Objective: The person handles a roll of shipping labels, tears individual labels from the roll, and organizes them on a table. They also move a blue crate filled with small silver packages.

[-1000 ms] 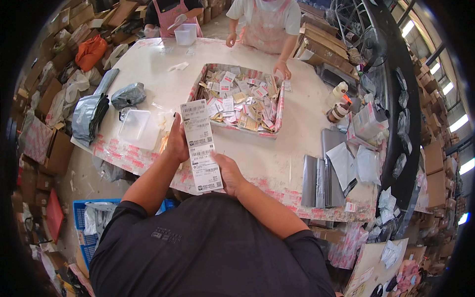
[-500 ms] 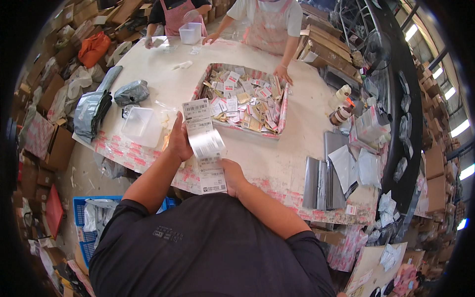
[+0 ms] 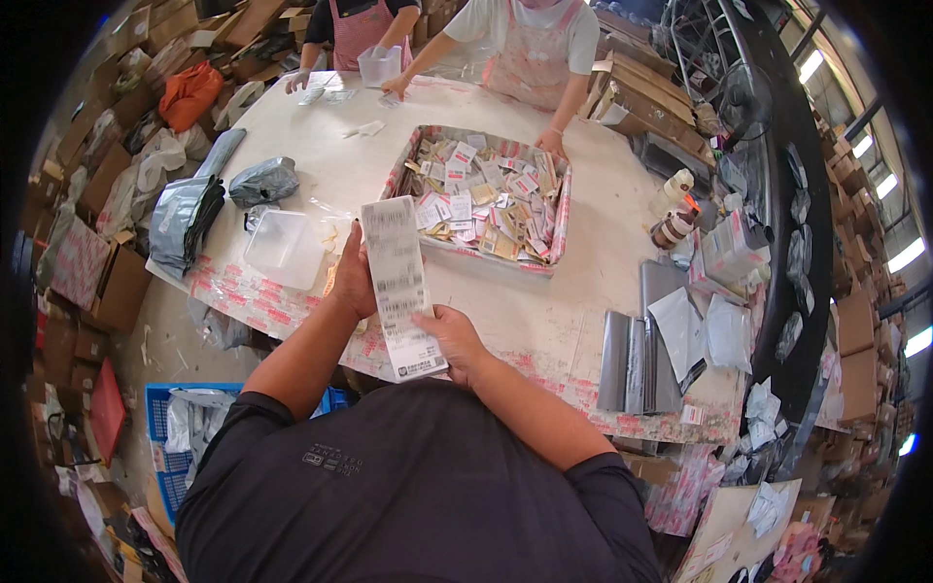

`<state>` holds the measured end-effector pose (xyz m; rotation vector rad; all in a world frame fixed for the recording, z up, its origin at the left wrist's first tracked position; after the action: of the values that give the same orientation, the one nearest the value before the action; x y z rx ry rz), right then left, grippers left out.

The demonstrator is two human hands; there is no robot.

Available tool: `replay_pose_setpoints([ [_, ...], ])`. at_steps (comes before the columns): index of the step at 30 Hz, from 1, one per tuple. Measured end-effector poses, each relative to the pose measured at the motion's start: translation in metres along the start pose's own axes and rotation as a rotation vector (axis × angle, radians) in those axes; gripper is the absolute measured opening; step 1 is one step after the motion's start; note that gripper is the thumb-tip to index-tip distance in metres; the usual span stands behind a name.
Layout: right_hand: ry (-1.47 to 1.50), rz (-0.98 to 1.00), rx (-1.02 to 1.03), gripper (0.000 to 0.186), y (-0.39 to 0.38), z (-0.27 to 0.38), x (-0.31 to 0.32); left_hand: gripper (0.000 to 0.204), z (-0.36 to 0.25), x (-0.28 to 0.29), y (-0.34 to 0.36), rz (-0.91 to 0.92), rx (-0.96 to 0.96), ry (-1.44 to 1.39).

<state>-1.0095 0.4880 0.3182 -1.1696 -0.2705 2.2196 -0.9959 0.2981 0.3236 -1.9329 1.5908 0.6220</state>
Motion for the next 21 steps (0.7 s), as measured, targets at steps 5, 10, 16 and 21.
replay_pose_setpoints([
  [5, 0.478, -0.031, -0.110, 0.041, -0.007, 0.000, -0.004, 0.086, -0.001, -0.004, -0.005, -0.058, -0.021, 0.028],
  [10, -0.015, -0.021, 0.038, 0.040, 0.004, -0.002, 0.005, 0.081, 0.000, -0.012, -0.004, -0.074, -0.026, 0.047],
  [16, 0.452, 0.030, -0.141, 0.039, -0.010, 0.004, -0.008, 0.079, 0.003, 0.000, 0.000, -0.072, -0.031, 0.041],
  [21, -0.117, -0.136, 0.006, 0.049, 0.013, -0.021, 0.022, 0.078, -0.011, -0.016, -0.011, 0.001, -0.043, 0.016],
])
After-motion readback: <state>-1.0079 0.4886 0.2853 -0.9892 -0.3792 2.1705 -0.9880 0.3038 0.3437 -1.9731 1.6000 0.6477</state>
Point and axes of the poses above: each hand's wrist, its own y-axis towards the middle knuckle, its own x-axis out of the back of the hand, z = x × y, the point moved 3 cm from there along y, towards the middle knuckle, and after that the axes turned 15 degrees about y, right-handed, at the moved point
